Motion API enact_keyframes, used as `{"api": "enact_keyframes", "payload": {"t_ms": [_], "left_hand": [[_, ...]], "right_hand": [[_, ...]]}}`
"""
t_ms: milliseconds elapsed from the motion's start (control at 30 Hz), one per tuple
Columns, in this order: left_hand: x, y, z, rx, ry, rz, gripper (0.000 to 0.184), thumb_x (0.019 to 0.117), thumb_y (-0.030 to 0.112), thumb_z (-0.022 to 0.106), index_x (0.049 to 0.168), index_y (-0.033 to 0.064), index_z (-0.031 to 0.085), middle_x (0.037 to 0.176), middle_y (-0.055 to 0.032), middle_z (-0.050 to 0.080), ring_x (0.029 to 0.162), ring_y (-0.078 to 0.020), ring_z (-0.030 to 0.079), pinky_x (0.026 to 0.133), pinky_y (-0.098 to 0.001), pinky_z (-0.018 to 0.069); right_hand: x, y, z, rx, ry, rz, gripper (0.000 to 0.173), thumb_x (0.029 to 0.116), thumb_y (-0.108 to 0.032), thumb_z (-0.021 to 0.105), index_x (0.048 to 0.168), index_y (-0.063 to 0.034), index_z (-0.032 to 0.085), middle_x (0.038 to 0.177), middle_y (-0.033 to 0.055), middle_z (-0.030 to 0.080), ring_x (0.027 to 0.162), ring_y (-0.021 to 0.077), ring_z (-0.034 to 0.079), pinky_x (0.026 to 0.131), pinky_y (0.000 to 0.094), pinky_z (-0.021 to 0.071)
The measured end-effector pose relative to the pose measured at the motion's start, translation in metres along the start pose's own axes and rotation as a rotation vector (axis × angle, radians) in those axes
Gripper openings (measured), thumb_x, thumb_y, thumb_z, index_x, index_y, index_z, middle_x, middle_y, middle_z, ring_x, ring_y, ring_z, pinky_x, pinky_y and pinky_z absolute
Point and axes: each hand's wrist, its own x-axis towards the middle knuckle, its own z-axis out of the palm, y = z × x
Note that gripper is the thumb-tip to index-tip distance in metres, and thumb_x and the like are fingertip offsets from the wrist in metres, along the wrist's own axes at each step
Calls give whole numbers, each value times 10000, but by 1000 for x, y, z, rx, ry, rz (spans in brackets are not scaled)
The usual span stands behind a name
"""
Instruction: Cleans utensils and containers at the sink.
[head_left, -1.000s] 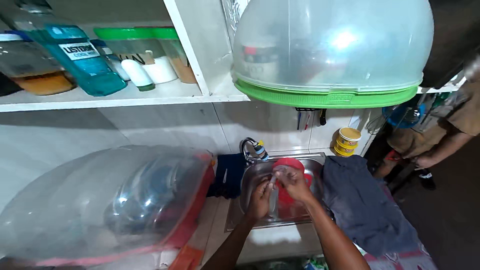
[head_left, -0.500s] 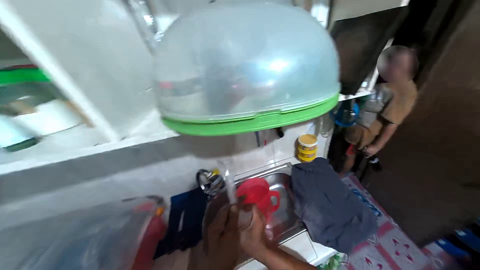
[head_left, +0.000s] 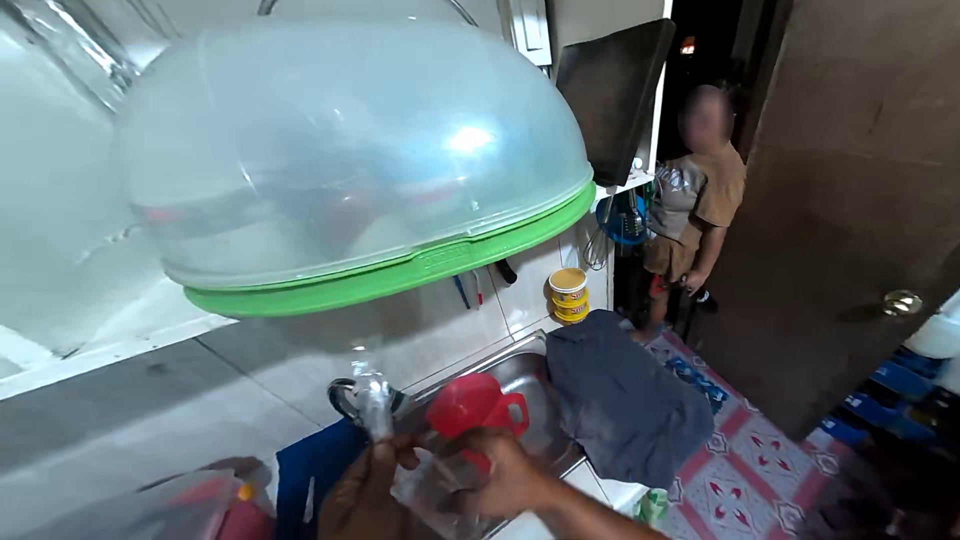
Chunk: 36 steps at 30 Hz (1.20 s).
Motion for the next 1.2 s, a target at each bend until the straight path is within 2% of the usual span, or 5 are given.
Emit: {"api": "enact_keyframes", "payload": {"t_ms": [200, 500, 700, 933, 1200], "left_hand": [[-15, -32, 15, 19, 75, 23, 291, 1078, 61, 383, 1046, -16, 662, 928, -13, 721, 841, -97, 689, 794, -271, 591], [-8, 6, -10, 69, -199, -69, 373, 1045, 11, 364, 871, 72, 689, 784, 55, 713, 746, -47, 679, 746, -240, 590], [24, -41, -68, 156, -158, -5, 325, 1063, 153, 451, 966, 49, 743, 938, -62, 739, 874, -179, 689, 851, -363, 586], [41, -51, -84, 222, -226, -177, 184, 1017, 99, 568, 944, 41, 727, 836, -35, 695, 796, -112, 658, 776, -309, 567], [47, -87, -115, 79, -499, -3, 260, 1041, 126, 520, 981, 1, 740, 1018, -122, 749, 943, -230, 707, 911, -415, 574]], "right_hand": [[-7, 3, 58, -274, 478, 79, 540, 751, -151, 753, 1235, 57, 633, 1182, 184, 690, 1150, 295, 642, 1027, 481, 502], [54, 2, -20, 505, -673, 34, 758, 555, -229, 879, 1211, 5, 581, 1061, -26, 658, 925, 2, 618, 814, 233, 523], [48, -37, -61, -244, -364, -295, 218, 951, -287, 729, 1081, -113, 741, 1010, -38, 745, 962, 68, 697, 929, 338, 596], [131, -83, -25, -1112, -606, -581, 776, 897, -570, 700, 1533, -201, 452, 1299, 87, 670, 1317, 344, 560, 1186, 751, 196], [176, -87, -26, -1126, -914, -758, 103, 842, -151, 742, 901, -182, 663, 826, -20, 657, 858, 191, 642, 933, 478, 495]]}}
